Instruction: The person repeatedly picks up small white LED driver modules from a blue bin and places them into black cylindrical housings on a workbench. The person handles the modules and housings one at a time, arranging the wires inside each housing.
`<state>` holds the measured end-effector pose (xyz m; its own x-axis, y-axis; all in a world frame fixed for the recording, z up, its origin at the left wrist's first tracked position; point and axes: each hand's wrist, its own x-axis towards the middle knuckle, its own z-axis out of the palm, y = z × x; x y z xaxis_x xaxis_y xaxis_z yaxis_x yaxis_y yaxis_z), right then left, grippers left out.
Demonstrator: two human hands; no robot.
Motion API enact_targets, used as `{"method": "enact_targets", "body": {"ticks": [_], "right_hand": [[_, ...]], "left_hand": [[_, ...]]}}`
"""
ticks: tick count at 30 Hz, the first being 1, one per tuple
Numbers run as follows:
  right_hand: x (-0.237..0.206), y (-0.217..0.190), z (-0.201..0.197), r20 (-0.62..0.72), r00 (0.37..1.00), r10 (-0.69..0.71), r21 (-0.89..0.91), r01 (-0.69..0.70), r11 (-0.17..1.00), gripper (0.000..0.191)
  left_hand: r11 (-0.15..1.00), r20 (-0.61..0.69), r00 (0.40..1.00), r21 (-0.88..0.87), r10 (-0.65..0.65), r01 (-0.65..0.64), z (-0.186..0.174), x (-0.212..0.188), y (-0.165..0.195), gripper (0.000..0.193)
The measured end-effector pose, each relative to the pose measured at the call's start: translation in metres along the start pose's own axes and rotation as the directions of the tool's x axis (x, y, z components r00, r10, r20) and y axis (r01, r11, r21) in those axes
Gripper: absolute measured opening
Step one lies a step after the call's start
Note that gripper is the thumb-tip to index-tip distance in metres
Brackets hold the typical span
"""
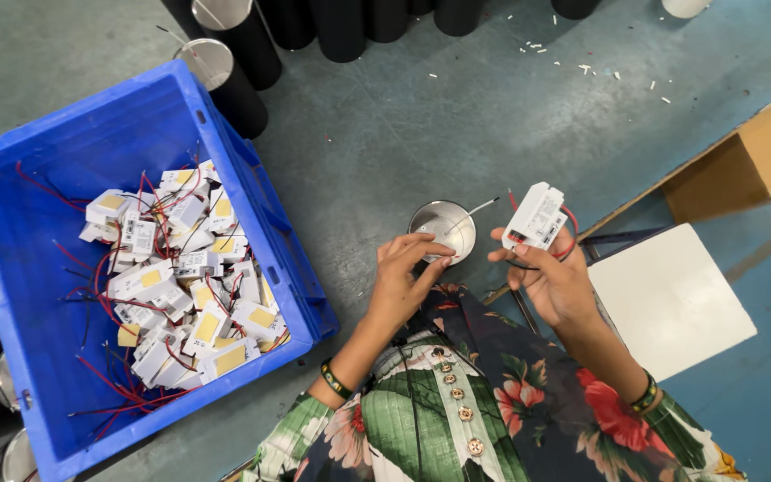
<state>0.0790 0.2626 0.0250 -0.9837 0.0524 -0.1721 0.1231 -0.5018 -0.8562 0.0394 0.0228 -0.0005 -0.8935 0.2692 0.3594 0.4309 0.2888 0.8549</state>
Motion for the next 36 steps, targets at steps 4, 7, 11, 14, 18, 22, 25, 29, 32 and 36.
{"method": "enact_targets", "body": {"ticks": [4, 7, 11, 14, 18, 22, 25, 29, 32, 36], "right_hand": [[-0.001, 0.005, 0.002, -0.049, 0.998, 0.040, -0.022, -0.042, 0.999, 0.034], [-0.001, 0.007, 0.003, -0.013, 0.998, 0.059, -0.038, -0.059, 0.998, 0.035], [0.001, 0.012, 0.005, -0.014, 0.998, 0.054, -0.247, -0.056, 0.967, 0.039], [0.005, 0.020, 0.004, 0.006, 1.000, -0.003, -0.434, 0.005, 0.901, 0.045], [0.013, 0.036, -0.003, 0.060, 0.998, -0.018, -0.428, 0.042, 0.903, 0.051], [0.017, 0.054, -0.012, 0.079, 0.996, -0.039, -0.391, 0.068, 0.918, 0.050], [0.017, 0.065, -0.017, 0.081, 0.995, -0.049, -0.392, 0.077, 0.917, 0.042], [0.018, 0.070, -0.019, 0.075, 0.994, -0.085, -0.397, 0.108, 0.912, 0.045], [0.017, 0.073, -0.016, 0.051, 0.993, -0.104, -0.382, 0.116, 0.917, 0.047], [0.017, 0.076, -0.015, 0.018, 0.993, -0.115, -0.386, 0.114, 0.916, 0.050]], "left_hand": [[1.000, 0.052, 0.999, 0.020, 0.013, -0.015, 0.012, 0.006, -0.010, 0.011], [0.999, 0.080, 0.996, -0.006, -0.031, 0.032, 0.014, 0.005, -0.017, 0.010], [0.997, 0.094, 0.993, -0.027, -0.073, 0.076, 0.014, 0.003, -0.020, 0.010], [0.998, 0.068, 0.996, -0.020, -0.065, 0.067, 0.016, 0.003, -0.021, 0.013], [0.997, 0.081, 0.994, -0.018, -0.076, 0.078, 0.020, 0.004, -0.023, 0.013], [0.996, 0.067, 0.994, -0.004, -0.090, 0.091, 0.024, 0.004, -0.023, 0.013], [0.996, 0.054, 0.995, 0.013, -0.089, 0.088, 0.026, 0.003, -0.023, 0.013], [0.996, 0.039, 0.996, 0.039, -0.084, 0.082, 0.027, 0.003, -0.023, 0.011], [0.996, 0.017, 0.996, 0.040, -0.084, 0.083, 0.028, 0.002, -0.023, 0.012], [0.995, 0.010, 0.997, 0.070, -0.074, 0.073, 0.030, 0.002, -0.024, 0.011]]}}
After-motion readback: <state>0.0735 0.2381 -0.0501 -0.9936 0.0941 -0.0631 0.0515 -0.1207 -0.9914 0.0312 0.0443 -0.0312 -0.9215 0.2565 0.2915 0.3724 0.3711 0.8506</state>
